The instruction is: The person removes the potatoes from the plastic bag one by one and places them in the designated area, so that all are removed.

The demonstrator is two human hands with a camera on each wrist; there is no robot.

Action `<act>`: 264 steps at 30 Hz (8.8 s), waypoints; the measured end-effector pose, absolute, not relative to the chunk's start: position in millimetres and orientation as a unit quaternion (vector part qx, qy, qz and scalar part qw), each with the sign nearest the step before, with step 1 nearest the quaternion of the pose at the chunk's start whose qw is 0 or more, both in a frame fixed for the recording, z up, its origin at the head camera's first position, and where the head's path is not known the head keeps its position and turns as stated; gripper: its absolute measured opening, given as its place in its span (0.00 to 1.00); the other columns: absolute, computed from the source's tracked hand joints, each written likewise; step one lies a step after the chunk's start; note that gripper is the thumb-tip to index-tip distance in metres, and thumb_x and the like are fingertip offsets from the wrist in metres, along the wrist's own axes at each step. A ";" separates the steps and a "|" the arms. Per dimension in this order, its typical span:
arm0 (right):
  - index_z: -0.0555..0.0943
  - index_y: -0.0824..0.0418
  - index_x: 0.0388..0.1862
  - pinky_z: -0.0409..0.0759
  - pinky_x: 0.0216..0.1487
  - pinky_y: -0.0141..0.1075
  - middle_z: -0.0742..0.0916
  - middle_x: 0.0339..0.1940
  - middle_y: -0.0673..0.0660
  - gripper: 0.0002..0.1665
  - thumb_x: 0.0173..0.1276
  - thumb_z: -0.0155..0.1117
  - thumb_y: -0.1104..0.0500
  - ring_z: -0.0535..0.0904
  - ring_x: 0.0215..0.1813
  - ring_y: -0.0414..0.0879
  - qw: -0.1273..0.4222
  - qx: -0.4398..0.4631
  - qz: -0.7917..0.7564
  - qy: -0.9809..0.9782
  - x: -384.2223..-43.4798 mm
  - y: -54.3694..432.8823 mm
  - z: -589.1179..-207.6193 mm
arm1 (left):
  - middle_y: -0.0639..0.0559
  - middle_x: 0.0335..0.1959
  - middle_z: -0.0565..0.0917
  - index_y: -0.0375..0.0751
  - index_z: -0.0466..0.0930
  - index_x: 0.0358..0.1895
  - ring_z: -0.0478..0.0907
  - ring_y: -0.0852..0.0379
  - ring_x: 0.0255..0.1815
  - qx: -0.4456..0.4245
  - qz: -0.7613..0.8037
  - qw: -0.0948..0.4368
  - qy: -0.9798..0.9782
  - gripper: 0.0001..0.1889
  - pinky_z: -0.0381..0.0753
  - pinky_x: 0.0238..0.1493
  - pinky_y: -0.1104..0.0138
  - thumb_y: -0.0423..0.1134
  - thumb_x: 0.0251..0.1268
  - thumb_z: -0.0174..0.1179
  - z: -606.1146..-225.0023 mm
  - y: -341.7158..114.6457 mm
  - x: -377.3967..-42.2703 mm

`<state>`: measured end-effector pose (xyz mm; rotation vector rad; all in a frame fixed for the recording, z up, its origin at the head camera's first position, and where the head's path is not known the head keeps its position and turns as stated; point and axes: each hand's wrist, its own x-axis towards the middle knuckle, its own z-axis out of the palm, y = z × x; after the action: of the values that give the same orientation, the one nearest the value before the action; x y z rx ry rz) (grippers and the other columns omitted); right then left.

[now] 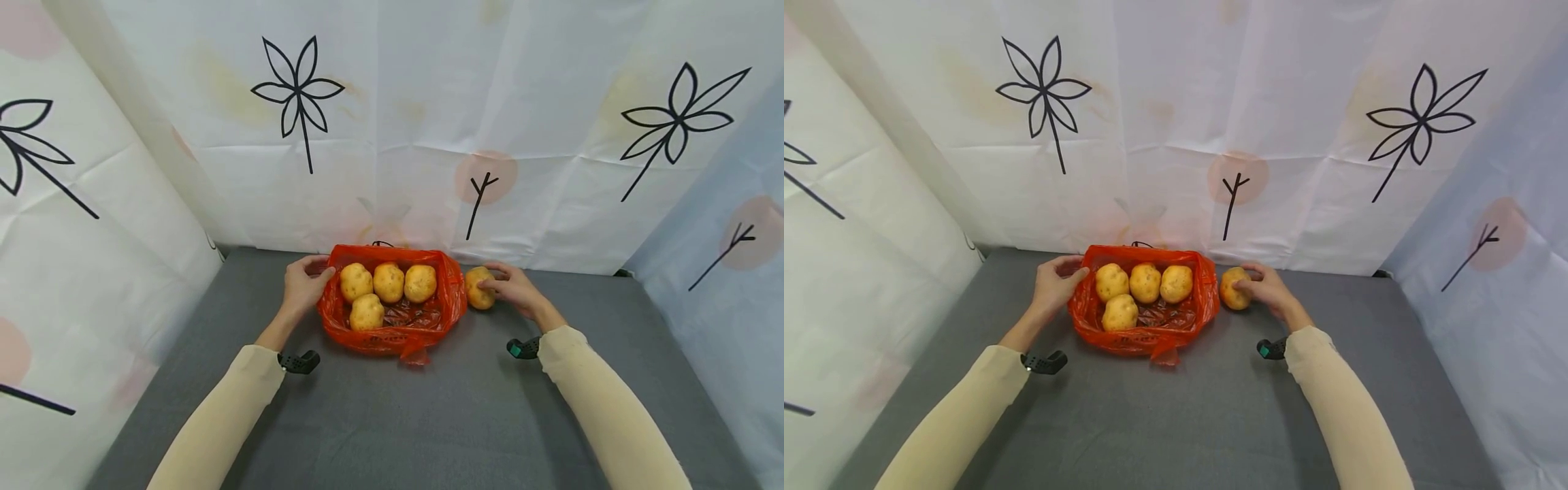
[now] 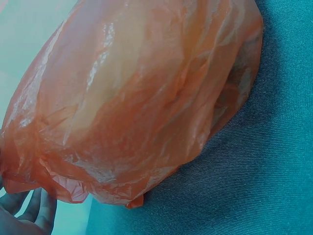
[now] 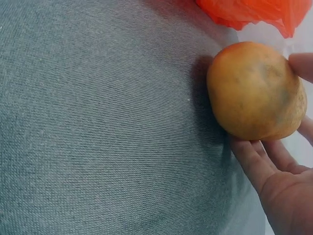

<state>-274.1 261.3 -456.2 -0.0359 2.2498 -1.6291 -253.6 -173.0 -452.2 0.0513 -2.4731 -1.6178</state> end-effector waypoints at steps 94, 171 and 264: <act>0.57 0.60 0.81 0.56 0.75 0.61 0.68 0.76 0.68 0.55 0.63 0.75 0.47 0.58 0.76 0.68 0.080 -0.114 -0.353 0.925 -273.6 121.1 -459.1 | 0.36 0.52 0.84 0.33 0.82 0.58 0.81 0.43 0.53 0.008 -0.553 0.096 -0.828 0.16 0.82 0.58 0.52 0.33 0.71 0.63 -451.9 -171.4 -257.1; 0.51 0.65 0.82 0.78 0.55 0.58 0.62 0.75 0.74 0.56 0.65 0.74 0.61 0.65 0.68 0.72 0.084 -0.053 -0.436 0.895 -250.9 312.7 -460.4 | 0.37 0.51 0.84 0.33 0.83 0.57 0.82 0.43 0.52 0.014 -0.567 0.098 -0.818 0.15 0.83 0.57 0.53 0.32 0.70 0.64 -454.3 -173.2 -257.6; 0.70 0.62 0.73 0.65 0.68 0.64 0.76 0.67 0.66 0.43 0.62 0.78 0.54 0.69 0.68 0.65 -0.040 -0.152 -0.407 0.900 -218.5 139.6 -425.1 | 0.35 0.52 0.84 0.32 0.83 0.57 0.82 0.41 0.54 0.026 -0.566 0.093 -0.819 0.15 0.83 0.57 0.52 0.31 0.70 0.64 -450.0 -169.6 -252.9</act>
<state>-218.5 139.6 -425.1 -0.4916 2.9003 -1.3126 -252.9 -169.6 -450.0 0.0773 -2.4297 -1.6789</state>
